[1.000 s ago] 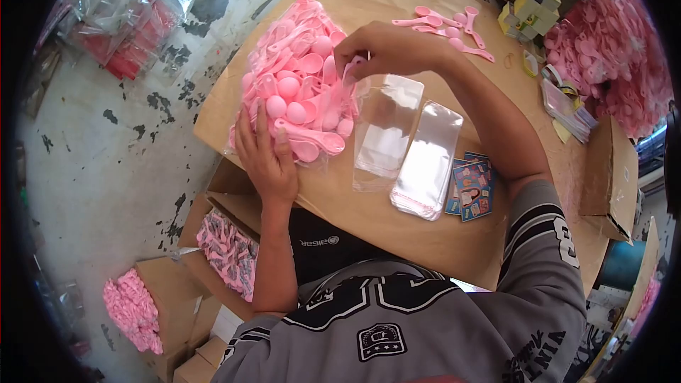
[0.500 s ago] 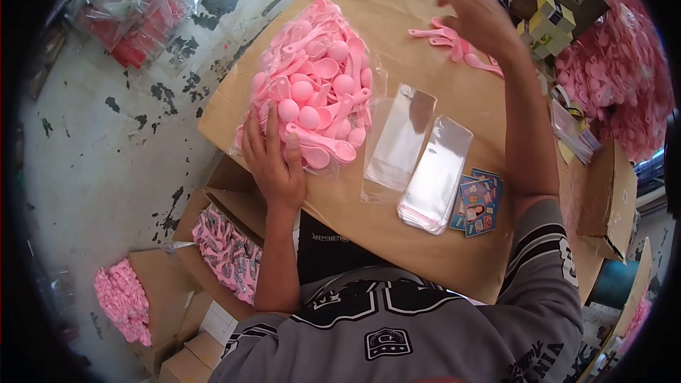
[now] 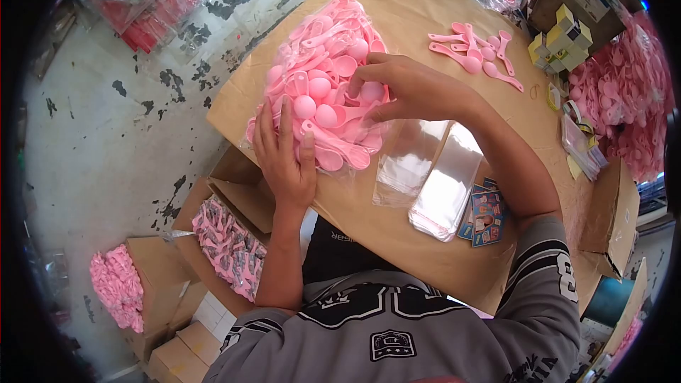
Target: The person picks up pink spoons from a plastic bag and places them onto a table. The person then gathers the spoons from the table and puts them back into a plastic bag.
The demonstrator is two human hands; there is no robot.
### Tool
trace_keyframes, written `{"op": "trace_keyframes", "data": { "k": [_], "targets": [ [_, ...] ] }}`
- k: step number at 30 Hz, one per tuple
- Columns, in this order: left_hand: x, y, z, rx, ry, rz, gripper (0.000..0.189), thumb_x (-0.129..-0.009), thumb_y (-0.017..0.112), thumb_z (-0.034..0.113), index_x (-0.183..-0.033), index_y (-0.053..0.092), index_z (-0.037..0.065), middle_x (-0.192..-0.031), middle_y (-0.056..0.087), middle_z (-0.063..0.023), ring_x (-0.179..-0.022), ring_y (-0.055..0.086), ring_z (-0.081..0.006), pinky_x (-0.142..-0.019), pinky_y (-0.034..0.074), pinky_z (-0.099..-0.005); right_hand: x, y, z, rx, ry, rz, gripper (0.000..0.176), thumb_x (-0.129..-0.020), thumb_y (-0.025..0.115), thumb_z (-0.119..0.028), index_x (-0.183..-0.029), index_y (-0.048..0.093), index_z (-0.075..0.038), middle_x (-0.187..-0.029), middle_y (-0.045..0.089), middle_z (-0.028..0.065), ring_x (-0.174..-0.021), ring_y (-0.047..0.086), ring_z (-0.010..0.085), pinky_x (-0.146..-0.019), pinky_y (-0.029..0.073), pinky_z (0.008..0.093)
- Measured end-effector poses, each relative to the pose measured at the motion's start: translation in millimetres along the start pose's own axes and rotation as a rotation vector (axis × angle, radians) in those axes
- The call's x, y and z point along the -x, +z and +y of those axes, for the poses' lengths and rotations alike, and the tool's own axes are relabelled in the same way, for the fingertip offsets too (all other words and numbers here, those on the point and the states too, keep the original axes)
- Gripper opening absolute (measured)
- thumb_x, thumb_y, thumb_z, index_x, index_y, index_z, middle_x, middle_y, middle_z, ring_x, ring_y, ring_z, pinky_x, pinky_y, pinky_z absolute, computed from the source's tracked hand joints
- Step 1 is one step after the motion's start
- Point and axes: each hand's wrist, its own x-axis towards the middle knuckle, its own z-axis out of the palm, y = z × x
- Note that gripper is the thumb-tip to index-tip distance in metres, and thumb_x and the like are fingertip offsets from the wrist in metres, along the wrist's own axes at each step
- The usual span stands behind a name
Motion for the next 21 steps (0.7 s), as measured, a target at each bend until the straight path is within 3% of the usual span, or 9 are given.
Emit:
{"op": "trace_keyframes", "data": {
  "k": [5, 6, 10, 13, 17, 18, 21],
  "targets": [
    [-0.3, -1.7, 2.1, -0.004, -0.006, -0.012, 0.06, -0.114, 0.056, 0.038, -0.168, 0.051, 0.013, -0.172, 0.042, -0.025, -0.155, 0.042, -0.0459, -0.128, 0.029, -0.0578, 3.9, -18.9, 13.1, -0.086, -0.047, 0.017, 0.03, -0.09, 0.085, -0.011, -0.117, 0.073, -0.005, -0.103, 0.073, 0.0096, -0.093, 0.071, 0.0225, -0.081, 0.058, 0.0375],
    [-0.3, -1.8, 2.3, -0.003, -0.008, -0.014, 0.06, -0.114, 0.056, 0.038, -0.168, 0.052, 0.013, -0.172, 0.042, -0.025, -0.155, 0.042, -0.0459, -0.128, 0.029, -0.0577, 5.2, -23.5, 12.4, -0.094, -0.062, 0.063, 0.024, -0.094, 0.084, -0.011, -0.114, 0.073, -0.003, -0.095, 0.072, 0.0043, -0.086, 0.067, 0.0164, -0.079, 0.056, 0.0346],
    [0.6, -0.7, -0.9, -0.025, 0.005, -0.018, 0.06, -0.114, 0.056, 0.038, -0.168, 0.052, 0.013, -0.172, 0.043, -0.0251, -0.156, 0.042, -0.0459, -0.129, 0.029, -0.0579, 11.9, -55.3, 23.8, -0.227, -0.029, 0.172, 0.018, -0.103, 0.08, -0.016, -0.111, 0.072, -0.003, -0.092, 0.065, -0.0051, -0.083, 0.058, 0.0036, -0.074, 0.05, 0.0239],
    [-0.6, -1.3, 0.4, -0.033, 0.013, -0.023, 0.06, -0.114, 0.056, 0.037, -0.168, 0.052, 0.013, -0.171, 0.043, -0.0253, -0.156, 0.041, -0.046, -0.129, 0.028, -0.0583, 29.2, -79.1, 17.3, -0.29, 0.142, 0.313, 0.018, -0.106, 0.077, -0.019, -0.111, 0.072, -0.002, -0.091, 0.065, -0.0049, -0.083, 0.058, 0.0033, -0.073, 0.048, 0.0229],
    [-0.1, 0.2, -1.0, -0.031, 0.01, -0.024, 0.059, -0.114, 0.056, 0.036, -0.168, 0.052, 0.012, -0.171, 0.043, -0.0255, -0.156, 0.042, -0.0463, -0.129, 0.029, -0.0589, 48.8, -110.7, 58.5, 0.128, 0.193, 0.462, 0.021, -0.108, 0.072, -0.022, -0.111, 0.07, -0.001, -0.087, 0.063, -0.0027, -0.082, 0.059, 0.0064, -0.072, 0.05, 0.0286],
    [0.1, 0.2, -1.7, -0.031, 0.01, -0.021, 0.059, -0.114, 0.056, 0.036, -0.168, 0.052, 0.012, -0.171, 0.043, -0.0256, -0.156, 0.042, -0.0464, -0.129, 0.029, -0.059, 52.7, -115.7, 46.7, 0.317, 0.412, 0.432, 0.02, -0.103, 0.076, -0.018, -0.112, 0.071, 0.0, -0.094, 0.068, 0.0049, -0.088, 0.066, 0.0157, -0.076, 0.053, 0.0338],
    [-1.1, -0.6, 0.8, -0.04, 0.006, -0.021, 0.059, -0.114, 0.056, 0.036, -0.168, 0.052, 0.012, -0.171, 0.043, -0.0256, -0.155, 0.042, -0.0465, -0.129, 0.029, -0.0588, 60.0, -92.6, 70.4, 0.824, 0.318, 0.59, 0.022, -0.097, 0.08, -0.013, -0.115, 0.074, -0.001, -0.11, 0.071, 0.0133, -0.1, 0.07, 0.0272, -0.086, 0.055, 0.0386]
  ]
}}
